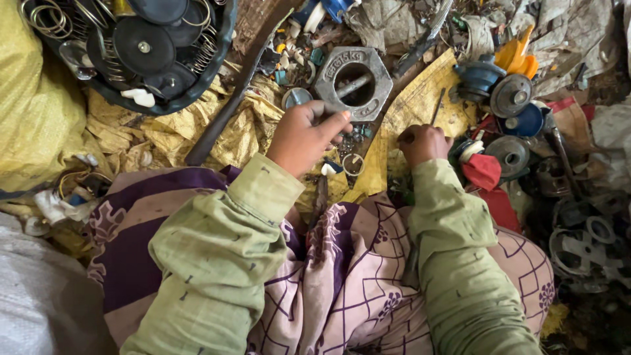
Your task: The person sits on the floor and uses a hammer and metal punch to disassemble small mechanical components, likely from a motor or similar device. They repeatedly strike the parts to separate pieces, then inspect and reposition them for further work.
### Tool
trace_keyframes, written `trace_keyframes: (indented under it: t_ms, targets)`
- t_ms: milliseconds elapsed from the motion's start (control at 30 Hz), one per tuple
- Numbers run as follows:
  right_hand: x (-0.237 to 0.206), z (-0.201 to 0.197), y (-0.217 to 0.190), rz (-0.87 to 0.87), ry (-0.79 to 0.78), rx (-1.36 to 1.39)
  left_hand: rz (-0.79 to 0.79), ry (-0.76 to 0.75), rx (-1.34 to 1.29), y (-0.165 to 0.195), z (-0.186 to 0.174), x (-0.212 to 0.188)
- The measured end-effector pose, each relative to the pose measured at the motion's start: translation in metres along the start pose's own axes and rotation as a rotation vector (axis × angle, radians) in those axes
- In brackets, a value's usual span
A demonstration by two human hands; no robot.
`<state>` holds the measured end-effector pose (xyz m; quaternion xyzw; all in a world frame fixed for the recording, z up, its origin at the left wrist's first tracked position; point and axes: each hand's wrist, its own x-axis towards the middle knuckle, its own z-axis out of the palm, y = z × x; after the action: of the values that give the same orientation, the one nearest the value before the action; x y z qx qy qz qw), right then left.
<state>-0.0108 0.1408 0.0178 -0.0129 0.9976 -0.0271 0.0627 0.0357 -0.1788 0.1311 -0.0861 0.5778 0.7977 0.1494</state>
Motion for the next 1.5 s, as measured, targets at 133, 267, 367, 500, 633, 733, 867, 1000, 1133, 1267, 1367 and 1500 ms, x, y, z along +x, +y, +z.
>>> trace_keyframes:
  t_ms: [133, 267, 367, 500, 633, 733, 867, 1000, 1133, 1267, 1367, 1500]
  targets:
    - [-0.01, -0.046, -0.031, -0.079, 0.059, 0.222, -0.051, 0.007, -0.05, -0.005, 0.0, 0.001]
    - [-0.033, -0.113, -0.07, -0.203, 0.033, 0.765, -0.158, 0.083, -0.213, -0.016, 0.004, 0.005]
    - [-0.043, -0.144, -0.078, -0.411, -0.146, 1.153, -0.346, 0.042, -0.47, -0.024, 0.008, 0.002]
    - [-0.025, -0.139, -0.027, -0.179, 0.159, 0.935, -0.156, -0.144, -0.656, -0.023, 0.003, 0.0]
    - [0.005, -0.07, 0.044, -0.002, 0.27, 0.391, -0.127, -0.072, -0.776, -0.005, -0.008, 0.001]
    - [0.021, -0.004, 0.069, -0.011, 0.175, 0.241, -0.133, -0.046, -0.781, 0.007, -0.007, -0.002]
    - [0.025, 0.029, 0.071, 0.012, 0.144, 0.146, -0.129, -0.079, -0.668, 0.013, -0.002, -0.01]
    - [0.023, 0.006, 0.053, 0.029, 0.214, 0.323, -0.138, -0.034, -0.6, 0.01, -0.002, -0.008]
    - [0.008, -0.047, -0.002, 0.008, 0.15, 0.555, -0.111, 0.009, -0.511, 0.001, -0.006, -0.001]
    - [-0.023, -0.097, -0.062, -0.13, 0.006, 0.975, -0.076, 0.086, -0.446, -0.013, -0.005, 0.005]
    - [-0.038, -0.108, -0.09, -0.203, -0.025, 1.14, -0.21, 0.16, -0.483, -0.021, -0.003, 0.008]
    - [-0.034, -0.081, -0.099, -0.287, -0.086, 0.466, -0.117, 0.054, -0.624, -0.024, -0.005, 0.011]
